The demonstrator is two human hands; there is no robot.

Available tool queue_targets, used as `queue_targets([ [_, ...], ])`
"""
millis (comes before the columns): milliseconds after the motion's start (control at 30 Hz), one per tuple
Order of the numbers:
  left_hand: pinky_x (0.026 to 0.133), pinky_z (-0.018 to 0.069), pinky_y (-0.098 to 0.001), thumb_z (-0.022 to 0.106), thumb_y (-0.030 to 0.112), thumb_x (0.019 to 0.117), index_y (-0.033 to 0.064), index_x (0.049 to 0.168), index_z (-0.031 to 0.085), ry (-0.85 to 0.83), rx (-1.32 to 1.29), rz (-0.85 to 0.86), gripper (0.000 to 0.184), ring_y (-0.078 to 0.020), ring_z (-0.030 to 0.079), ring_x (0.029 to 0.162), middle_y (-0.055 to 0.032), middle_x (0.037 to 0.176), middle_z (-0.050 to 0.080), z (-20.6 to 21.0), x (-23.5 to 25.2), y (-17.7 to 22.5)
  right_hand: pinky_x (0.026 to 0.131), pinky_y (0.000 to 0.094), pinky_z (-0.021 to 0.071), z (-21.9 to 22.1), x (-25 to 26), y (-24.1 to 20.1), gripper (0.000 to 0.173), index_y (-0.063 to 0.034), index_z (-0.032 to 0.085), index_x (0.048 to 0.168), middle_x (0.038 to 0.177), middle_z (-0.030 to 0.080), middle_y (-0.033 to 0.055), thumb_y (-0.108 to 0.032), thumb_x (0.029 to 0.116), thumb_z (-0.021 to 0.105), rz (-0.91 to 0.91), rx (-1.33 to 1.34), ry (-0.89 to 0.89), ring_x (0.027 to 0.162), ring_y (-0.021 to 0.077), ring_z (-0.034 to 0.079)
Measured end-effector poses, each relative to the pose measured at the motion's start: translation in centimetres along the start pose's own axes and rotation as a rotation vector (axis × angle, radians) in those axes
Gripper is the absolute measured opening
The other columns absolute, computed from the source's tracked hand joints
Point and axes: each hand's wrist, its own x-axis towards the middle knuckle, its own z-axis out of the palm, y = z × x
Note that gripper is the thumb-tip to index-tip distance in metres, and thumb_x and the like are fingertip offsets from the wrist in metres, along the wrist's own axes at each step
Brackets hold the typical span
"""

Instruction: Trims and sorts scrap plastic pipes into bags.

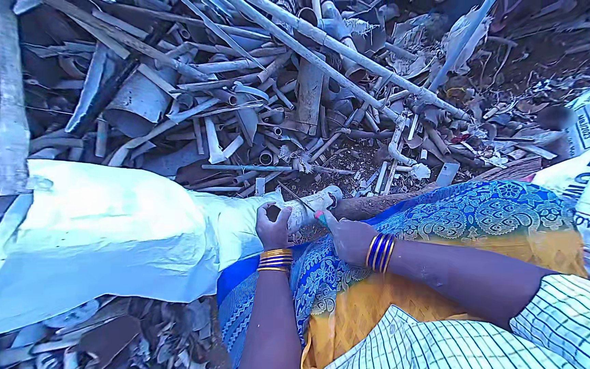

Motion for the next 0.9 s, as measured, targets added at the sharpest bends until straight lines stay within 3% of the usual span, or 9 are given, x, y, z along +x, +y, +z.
queue_targets([
  [167,0.091,0.0493,-0.0423,0.07,0.017,0.0915,-0.0066,0.129,0.056,0.03,-0.019,-0.049,0.047,-0.0243,0.062,0.102,-0.0227,0.115,0.063,0.1,-0.3,0.2,0.099,0.0574,0.0502,0.0,1.1,0.9,0.068,-0.0007,0.008,0.163,0.136,0.057,0.029,-0.011,0.1059,0.044,0.085,-0.02,-0.005,0.123,0.0433,0.061],
  [333,0.088,0.0508,-0.039,0.065,0.016,0.0972,-0.0049,0.13,0.055,0.064,-0.128,-0.101,0.04,-0.0205,0.062,0.098,-0.0197,0.112,0.063,0.5,-0.1,0.5,0.102,0.0567,0.0491,0.4,0.2,0.3,0.066,-0.0052,0.008,0.165,0.133,0.059,0.0284,-0.018,0.1099,0.042,-0.044,0.082,0.008,0.122,0.0428,0.062],
  [400,0.083,0.051,-0.0333,0.063,0.015,0.1004,-0.0036,0.13,0.056,0.071,-0.195,-0.123,0.036,-0.0153,0.061,0.091,-0.0153,0.107,0.061,0.7,0.1,0.4,0.102,0.0514,0.049,0.5,1.6,1.6,0.058,-0.0039,0.018,0.162,0.134,0.059,0.0277,-0.017,0.1109,0.04,-0.022,0.284,0.038,0.12,0.038,0.063],
  [500,0.086,0.0522,-0.0349,0.063,0.019,0.1016,-0.0015,0.137,0.049,-0.048,-0.254,-0.166,0.043,-0.0165,0.061,0.097,-0.0169,0.116,0.061,0.1,0.0,0.5,0.067,0.0354,0.051,0.5,2.6,2.6,0.042,-0.0042,0.038,0.151,0.103,0.056,0.0154,-0.023,0.1133,0.036,0.003,0.647,0.068,0.074,0.0211,0.058],
  [567,0.086,0.0532,-0.0325,0.068,0.014,0.0974,0.0006,0.143,0.043,-0.161,-0.276,-0.186,0.054,-0.0158,0.061,0.1,-0.0164,0.122,0.058,-0.7,-0.4,1.2,0.053,0.0283,0.0456,0.5,2.7,2.7,0.041,-0.0062,0.041,0.149,0.086,0.051,0.0081,-0.028,0.1142,0.034,0.048,0.848,0.06,0.056,0.0143,0.05],
  [633,0.083,0.0547,-0.0335,0.071,0.008,0.0923,0.0017,0.145,0.041,-0.178,-0.276,-0.202,0.06,-0.0177,0.062,0.101,-0.0173,0.123,0.058,-0.8,-0.4,1.4,0.046,0.0243,0.0412,0.6,2.7,2.4,0.04,-0.0083,0.043,0.147,0.078,0.049,0.0049,-0.03,0.1142,0.036,0.105,1.033,0.052,0.049,0.011,0.046],
  [733,0.084,0.0562,-0.0549,0.069,0.012,0.0968,0.0065,0.148,0.04,-0.104,-0.343,-0.335,0.059,-0.0323,0.062,0.111,-0.0221,0.132,0.056,-0.7,-0.1,1.6,0.045,0.0221,0.0397,0.9,1.2,1.1,0.041,-0.0101,0.041,0.151,0.076,0.049,0.0032,-0.028,0.1142,0.036,0.014,1.121,-0.022,0.048,0.0088,0.045],
  [800,0.082,0.0573,-0.0548,0.066,0.017,0.0995,0.0087,0.148,0.041,-0.046,-0.402,-0.42,0.056,-0.0329,0.063,0.11,-0.0214,0.131,0.057,-0.8,0.2,1.4,0.046,0.023,0.0407,1.4,0.2,0.5,0.046,-0.009,0.036,0.156,0.076,0.05,0.0035,-0.025,0.1138,0.037,-0.117,1.06,-0.074,0.048,0.0089,0.045],
  [900,0.081,0.0572,-0.0541,0.064,0.019,0.1014,0.0091,0.148,0.042,-0.004,-0.452,-0.491,0.053,-0.0349,0.063,0.109,-0.0221,0.13,0.057,-1.0,0.0,1.9,0.046,0.0237,0.04,2.3,1.7,1.0,0.043,-0.0085,0.038,0.153,0.077,0.049,0.0038,-0.027,0.114,0.037,0.005,1.13,0.005,0.049,0.0099,0.044],
])
